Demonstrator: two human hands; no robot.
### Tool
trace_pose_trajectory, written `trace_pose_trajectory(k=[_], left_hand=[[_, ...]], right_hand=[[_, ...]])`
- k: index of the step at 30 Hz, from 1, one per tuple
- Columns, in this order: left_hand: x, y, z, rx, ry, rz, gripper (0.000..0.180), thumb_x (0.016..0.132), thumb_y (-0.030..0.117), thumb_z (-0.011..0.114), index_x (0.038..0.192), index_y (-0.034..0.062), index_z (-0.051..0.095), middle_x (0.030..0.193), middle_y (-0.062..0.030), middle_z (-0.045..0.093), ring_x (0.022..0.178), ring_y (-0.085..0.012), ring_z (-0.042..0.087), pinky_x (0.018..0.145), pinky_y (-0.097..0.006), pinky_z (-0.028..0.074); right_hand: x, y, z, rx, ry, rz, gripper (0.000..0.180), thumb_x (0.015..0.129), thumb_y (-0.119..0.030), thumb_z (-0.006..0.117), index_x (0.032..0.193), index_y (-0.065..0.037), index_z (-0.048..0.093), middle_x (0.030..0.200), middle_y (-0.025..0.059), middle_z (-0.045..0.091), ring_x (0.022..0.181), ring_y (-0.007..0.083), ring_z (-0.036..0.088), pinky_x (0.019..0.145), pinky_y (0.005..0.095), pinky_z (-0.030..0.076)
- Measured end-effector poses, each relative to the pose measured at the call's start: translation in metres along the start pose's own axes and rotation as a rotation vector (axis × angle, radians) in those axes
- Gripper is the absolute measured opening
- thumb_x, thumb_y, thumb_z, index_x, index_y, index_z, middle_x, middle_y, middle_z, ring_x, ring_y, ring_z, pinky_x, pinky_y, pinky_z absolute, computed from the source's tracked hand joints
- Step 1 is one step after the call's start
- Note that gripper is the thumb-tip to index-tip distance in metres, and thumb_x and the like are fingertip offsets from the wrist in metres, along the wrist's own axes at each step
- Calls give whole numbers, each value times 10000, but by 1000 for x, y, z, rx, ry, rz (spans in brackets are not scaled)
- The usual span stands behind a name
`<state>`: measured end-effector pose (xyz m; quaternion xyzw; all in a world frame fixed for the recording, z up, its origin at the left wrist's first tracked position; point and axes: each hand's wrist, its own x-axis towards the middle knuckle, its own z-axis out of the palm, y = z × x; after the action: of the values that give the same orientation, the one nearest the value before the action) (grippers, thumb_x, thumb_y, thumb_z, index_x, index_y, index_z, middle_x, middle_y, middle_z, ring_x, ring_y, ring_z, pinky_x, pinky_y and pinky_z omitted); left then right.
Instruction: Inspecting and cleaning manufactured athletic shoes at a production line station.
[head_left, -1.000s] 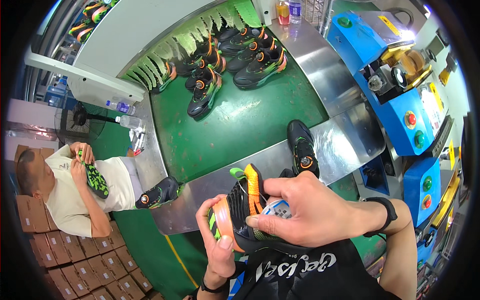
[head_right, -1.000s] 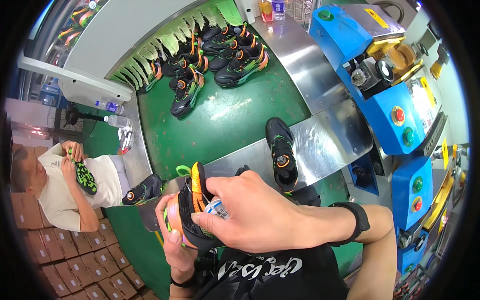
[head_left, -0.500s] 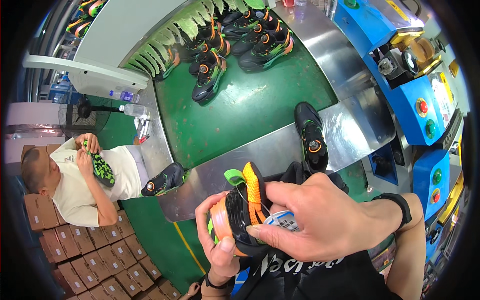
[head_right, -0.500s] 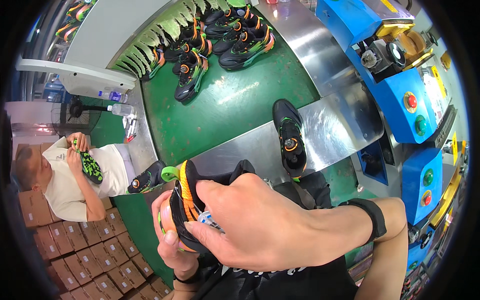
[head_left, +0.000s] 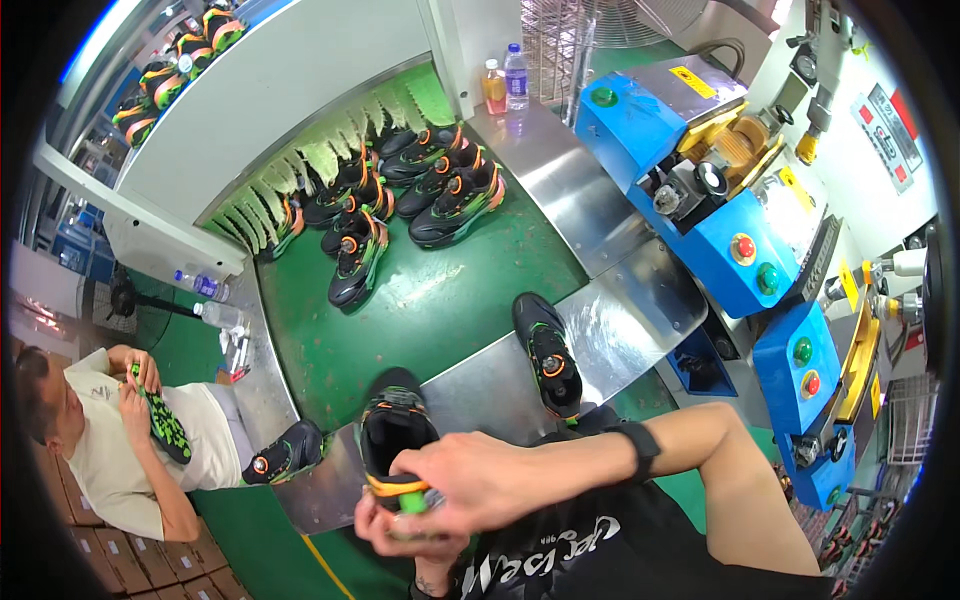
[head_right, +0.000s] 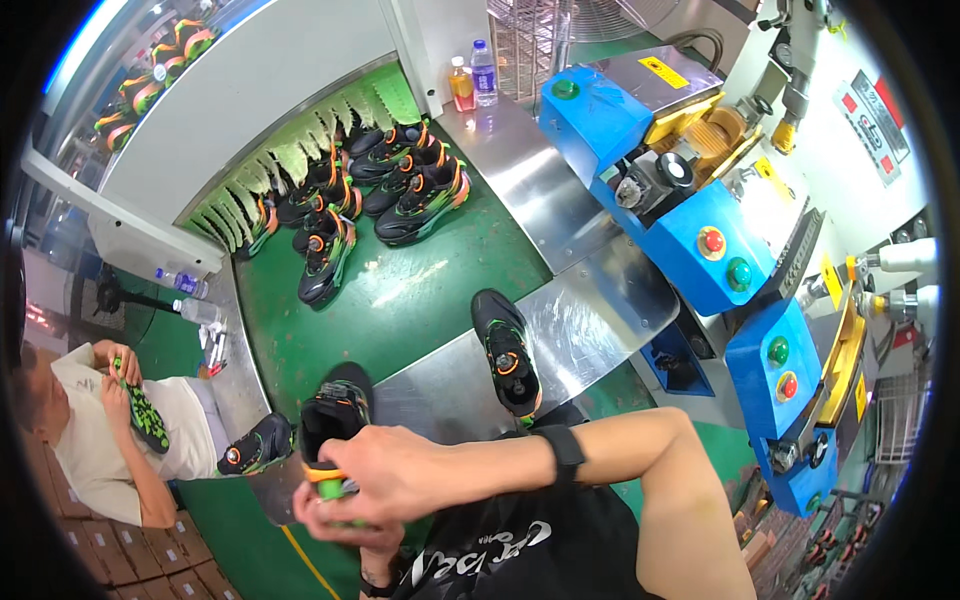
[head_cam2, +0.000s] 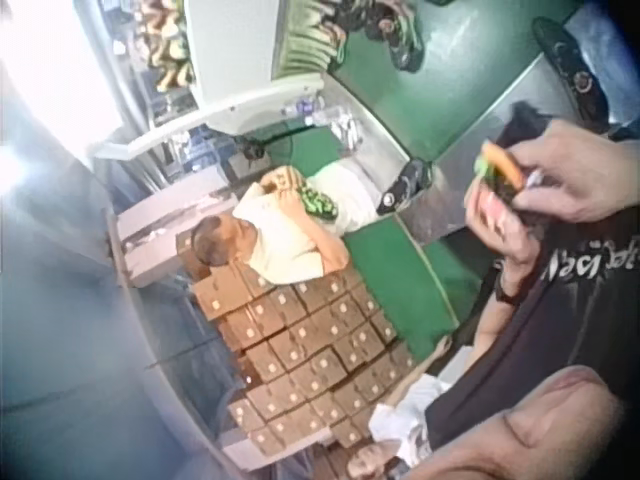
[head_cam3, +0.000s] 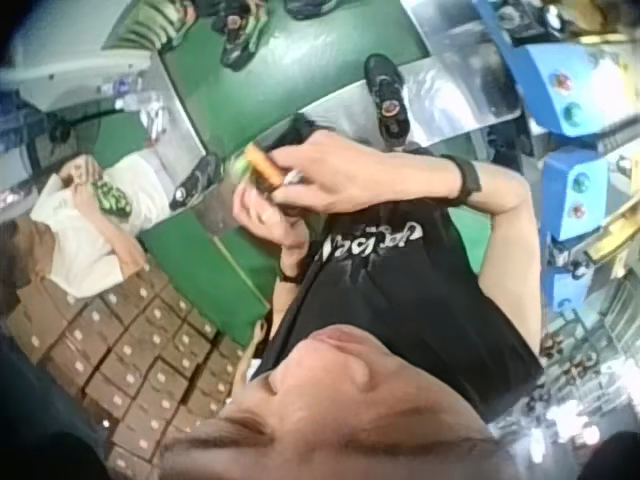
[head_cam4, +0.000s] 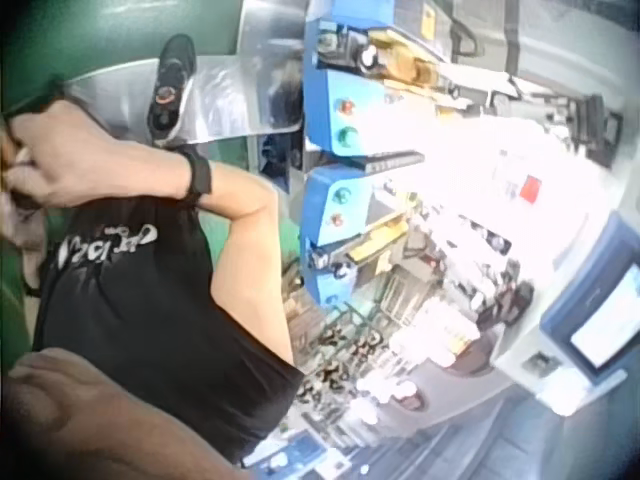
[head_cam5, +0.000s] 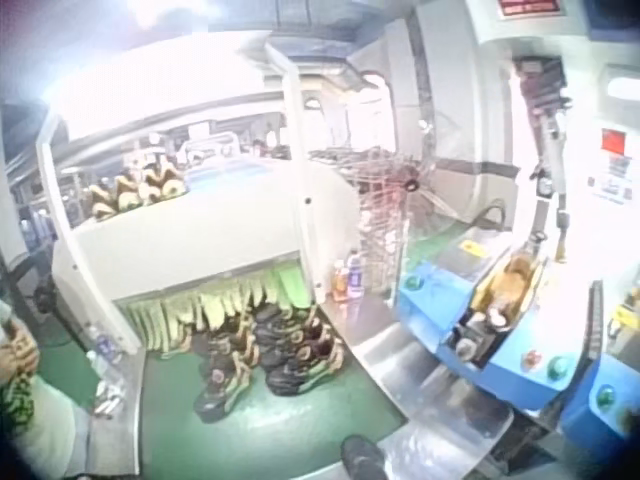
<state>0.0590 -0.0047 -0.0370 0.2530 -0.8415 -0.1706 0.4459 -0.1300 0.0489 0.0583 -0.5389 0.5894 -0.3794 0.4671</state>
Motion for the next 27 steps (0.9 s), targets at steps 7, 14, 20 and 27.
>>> trace_pose_trajectory(k=[7,14,20,27], left_hand=[[-122,-60,25,-451,-560,-974,500,794,115,716,1219,-20,489,1075,-148,584,971,-249,604,827,-352,496],[-91,-44,25,-311,-658,-846,261,835,20,622,1088,-36,590,1007,-156,648,904,-242,655,832,-326,521],[-36,-25,50,-500,-713,-733,162,899,10,589,1058,-15,577,1001,-70,641,918,-126,623,858,-274,494],[-4,10,86,-1135,-609,-1343,528,976,231,550,1409,28,327,1386,-162,455,1269,-238,468,1050,-401,392]], right_hand=[[33,222,100,-593,-160,-175,249,744,-181,674,965,-76,626,796,106,650,827,317,645,684,429,548],[-82,175,50,-298,360,7,482,760,-120,715,1217,-52,578,1228,143,608,1125,325,582,911,411,511],[-118,256,55,-622,591,414,516,741,-373,787,1126,-59,645,1429,362,321,1286,483,408,1006,524,434],[-110,160,-8,697,564,389,325,856,-208,758,1087,13,699,962,-11,700,852,28,584,773,243,499]])
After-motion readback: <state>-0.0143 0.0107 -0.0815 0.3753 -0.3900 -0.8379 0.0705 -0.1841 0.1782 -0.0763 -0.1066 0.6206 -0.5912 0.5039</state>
